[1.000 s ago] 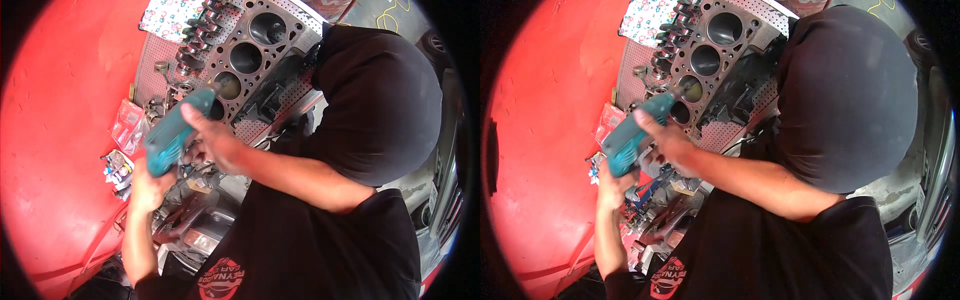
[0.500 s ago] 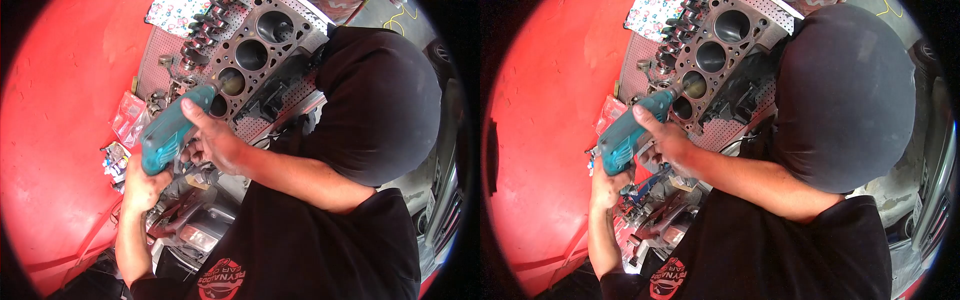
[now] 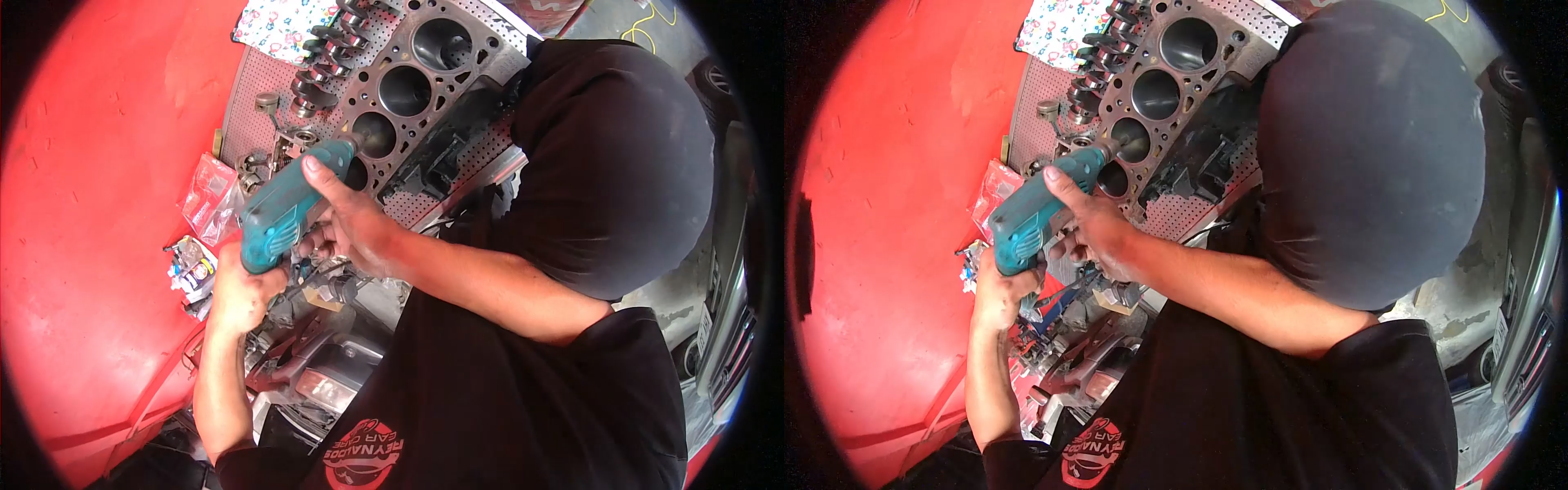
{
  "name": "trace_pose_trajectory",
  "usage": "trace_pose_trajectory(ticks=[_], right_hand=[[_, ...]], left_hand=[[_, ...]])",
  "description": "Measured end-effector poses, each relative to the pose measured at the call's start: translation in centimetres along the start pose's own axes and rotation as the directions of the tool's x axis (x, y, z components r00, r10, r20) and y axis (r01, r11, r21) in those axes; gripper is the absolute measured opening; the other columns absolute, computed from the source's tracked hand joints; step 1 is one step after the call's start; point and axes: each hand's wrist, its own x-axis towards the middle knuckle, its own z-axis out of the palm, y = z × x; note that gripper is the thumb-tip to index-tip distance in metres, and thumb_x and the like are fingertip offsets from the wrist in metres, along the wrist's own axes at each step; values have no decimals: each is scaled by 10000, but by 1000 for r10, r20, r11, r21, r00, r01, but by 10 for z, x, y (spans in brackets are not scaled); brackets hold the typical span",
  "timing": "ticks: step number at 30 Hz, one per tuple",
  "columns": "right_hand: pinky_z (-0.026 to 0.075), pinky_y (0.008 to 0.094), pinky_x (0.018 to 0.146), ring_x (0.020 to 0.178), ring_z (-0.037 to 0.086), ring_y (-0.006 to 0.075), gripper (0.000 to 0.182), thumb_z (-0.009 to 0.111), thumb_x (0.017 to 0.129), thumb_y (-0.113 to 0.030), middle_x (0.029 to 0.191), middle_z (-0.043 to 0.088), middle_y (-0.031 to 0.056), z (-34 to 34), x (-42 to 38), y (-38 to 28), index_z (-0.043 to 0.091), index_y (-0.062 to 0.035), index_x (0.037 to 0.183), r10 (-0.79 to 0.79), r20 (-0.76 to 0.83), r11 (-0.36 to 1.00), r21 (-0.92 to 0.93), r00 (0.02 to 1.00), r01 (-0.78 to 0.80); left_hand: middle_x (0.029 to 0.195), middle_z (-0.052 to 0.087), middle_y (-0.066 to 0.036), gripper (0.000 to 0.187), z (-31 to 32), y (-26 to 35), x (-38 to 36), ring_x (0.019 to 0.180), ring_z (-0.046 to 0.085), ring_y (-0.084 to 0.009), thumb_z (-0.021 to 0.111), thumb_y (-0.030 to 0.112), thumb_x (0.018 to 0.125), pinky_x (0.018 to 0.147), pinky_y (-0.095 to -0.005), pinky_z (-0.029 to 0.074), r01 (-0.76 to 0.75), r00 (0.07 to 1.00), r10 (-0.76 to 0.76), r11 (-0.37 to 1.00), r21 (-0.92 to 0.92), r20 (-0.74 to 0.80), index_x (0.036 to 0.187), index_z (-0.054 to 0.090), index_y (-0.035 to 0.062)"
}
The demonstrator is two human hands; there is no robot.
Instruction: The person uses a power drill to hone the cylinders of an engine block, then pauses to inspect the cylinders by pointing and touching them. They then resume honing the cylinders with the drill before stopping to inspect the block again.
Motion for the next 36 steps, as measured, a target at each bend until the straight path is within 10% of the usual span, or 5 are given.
trace_pose_trajectory(ticks=[36], right_hand=[[405,302,731,754,573,122,756,439,905,-850,913,701,-10,-12,8,-3,667,-187,1188,26,-52,999,-22,998,-27]], left_hand=[[733,598,23,150,10,6,20,661,539,-87,601,-33,757,600,-281,450,-26,998,31,995,-91,60,891,663,-5]])
